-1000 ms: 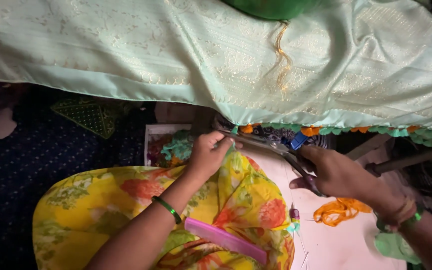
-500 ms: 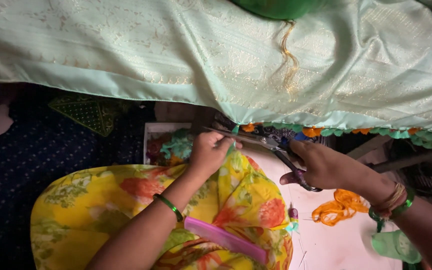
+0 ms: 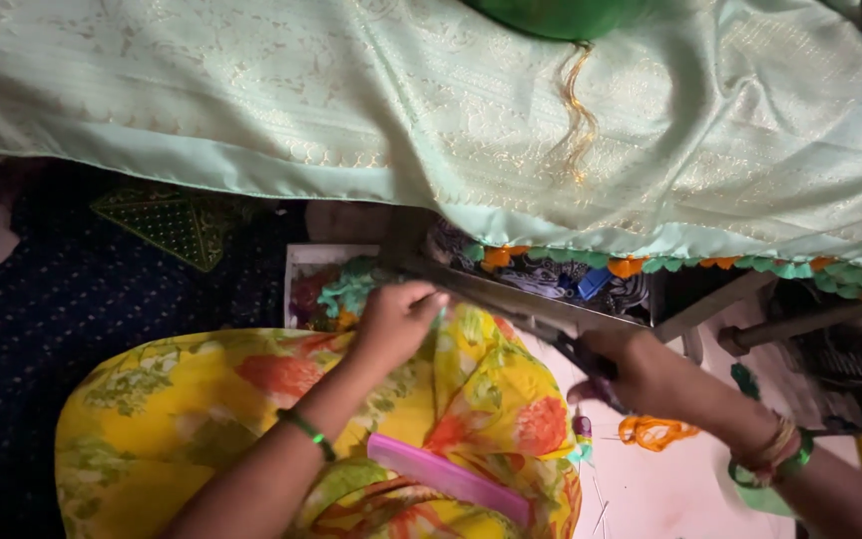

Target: The person is trimming and refining decorative tassels on a light green fabric garment using scissors and a pink plastic guide.

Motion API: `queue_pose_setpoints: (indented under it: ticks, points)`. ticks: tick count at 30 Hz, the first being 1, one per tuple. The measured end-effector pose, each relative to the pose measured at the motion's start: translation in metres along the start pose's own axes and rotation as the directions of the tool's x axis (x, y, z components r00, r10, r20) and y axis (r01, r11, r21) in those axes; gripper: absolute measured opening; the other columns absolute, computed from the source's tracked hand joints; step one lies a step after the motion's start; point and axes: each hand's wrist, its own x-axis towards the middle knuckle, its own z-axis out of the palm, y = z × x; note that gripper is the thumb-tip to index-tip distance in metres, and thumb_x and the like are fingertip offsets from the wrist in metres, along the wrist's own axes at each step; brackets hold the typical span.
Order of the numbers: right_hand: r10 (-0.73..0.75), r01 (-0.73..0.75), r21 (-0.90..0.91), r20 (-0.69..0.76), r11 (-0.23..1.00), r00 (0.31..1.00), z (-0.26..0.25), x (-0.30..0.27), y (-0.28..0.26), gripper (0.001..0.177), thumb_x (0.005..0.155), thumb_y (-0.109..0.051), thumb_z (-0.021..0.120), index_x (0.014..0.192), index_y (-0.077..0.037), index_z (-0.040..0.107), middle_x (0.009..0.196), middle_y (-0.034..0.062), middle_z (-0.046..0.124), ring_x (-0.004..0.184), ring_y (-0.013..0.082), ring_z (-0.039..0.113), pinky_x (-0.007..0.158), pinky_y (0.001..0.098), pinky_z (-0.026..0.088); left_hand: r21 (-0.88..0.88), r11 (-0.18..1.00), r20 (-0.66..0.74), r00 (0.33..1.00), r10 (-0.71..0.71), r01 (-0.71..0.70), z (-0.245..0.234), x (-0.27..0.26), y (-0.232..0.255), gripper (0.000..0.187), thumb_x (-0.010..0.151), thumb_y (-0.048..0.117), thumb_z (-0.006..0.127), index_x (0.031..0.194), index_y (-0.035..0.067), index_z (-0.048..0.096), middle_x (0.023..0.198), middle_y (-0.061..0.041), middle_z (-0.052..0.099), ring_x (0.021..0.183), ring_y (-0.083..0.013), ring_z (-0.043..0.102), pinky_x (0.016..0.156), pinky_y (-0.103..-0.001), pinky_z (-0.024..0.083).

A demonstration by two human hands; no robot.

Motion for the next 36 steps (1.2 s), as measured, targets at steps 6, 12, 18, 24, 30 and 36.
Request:
queue_pose_setpoints:
  ticks: [6, 12, 18, 24, 30, 36]
  points:
    - [0.372, -0.405, 0.036, 0.324, 0.914, 0.87, 0.059, -0.034, 0.022, 0.038, 0.076, -0.028, 0.089, 0.101, -0.009, 0.068, 0.068, 0.0136, 0.069, 0.057, 0.0257, 0.061, 0.058, 0.0394, 0.052, -0.123, 0.976, 0.325, 0.937, -0.129, 0.178, -0.038, -0.063, -0.068, 0.022, 0.096, 0.019, 0.061, 0.096, 0.004, 0.077, 0.088, -0.005, 0.082, 0.079, -0.0103, 0.077, 0.075, -0.029, 0.06]
    - [0.306, -0.368, 0.076, 0.414, 0.927, 0.857, 0.146, -0.053, 0.034, 0.037, 0.082, -0.015, 0.075, 0.118, -0.014, 0.07, 0.084, 0.0087, 0.073, 0.069, 0.025, 0.07, 0.067, 0.0366, 0.057, -0.08, 0.937, 0.371, 0.883, -0.288, 0.339, -0.05, -0.154, -0.116, 0.021, 0.095, 0.016, 0.064, 0.098, 0.0, 0.078, 0.085, -0.008, 0.082, 0.078, -0.0139, 0.075, 0.074, -0.03, 0.058]
    - [0.129, -0.189, 0.044, 0.578, 0.981, 0.806, 0.162, -0.023, 0.07, 0.012, 0.091, -0.018, 0.066, 0.097, -0.012, 0.074, 0.092, 0.0056, 0.075, 0.085, 0.0229, 0.073, 0.076, 0.0358, 0.057, -0.278, 0.859, 0.337, 0.881, -0.331, 0.429, -0.046, -0.192, -0.14, 0.024, 0.097, 0.019, 0.063, 0.101, -0.001, 0.076, 0.089, -0.007, 0.082, 0.082, -0.0113, 0.075, 0.08, -0.028, 0.058]
    - [-0.192, 0.192, -0.065, -0.003, 0.979, 0.981, 0.171, 0.08, 0.01, 0.011, 0.088, -0.014, 0.068, 0.096, -0.007, 0.071, 0.096, 0.0125, 0.071, 0.09, 0.0328, 0.069, 0.079, 0.0417, 0.055, -0.368, 0.858, 0.263, 0.926, -0.272, 0.357, -0.05, -0.183, -0.14, 0.026, 0.1, 0.019, 0.061, 0.102, -0.002, 0.075, 0.089, -0.006, 0.08, 0.082, -0.0103, 0.072, 0.08, -0.028, 0.057]
    - [-0.404, 0.409, 0.063, -0.081, 0.91, 0.911, 0.22, 0.146, -0.079, 0.03, 0.081, -0.01, 0.065, 0.11, -0.01, 0.074, 0.108, 0.0132, 0.071, 0.095, 0.0336, 0.069, 0.078, 0.0416, 0.056, -0.412, 0.849, 0.134, 0.943, -0.303, 0.332, -0.081, -0.178, -0.101, 0.023, 0.099, 0.018, 0.061, 0.104, -0.001, 0.075, 0.09, -0.004, 0.079, 0.08, -0.0095, 0.071, 0.074, -0.029, 0.056]
    - [-0.209, 0.219, 0.042, -0.172, 0.975, 0.963, 0.219, 0.151, -0.028, 0.027, 0.076, -0.004, 0.07, 0.101, -0.01, 0.076, 0.098, 0.0129, 0.071, 0.083, 0.0336, 0.07, 0.073, 0.042, 0.056, -0.393, 0.911, -0.038, 0.987, -0.156, 0.129, -0.111, -0.144, -0.08, 0.024, 0.102, 0.018, 0.062, 0.11, 0.001, 0.077, 0.095, -0.003, 0.08, 0.088, -0.0093, 0.072, 0.084, -0.027, 0.057]
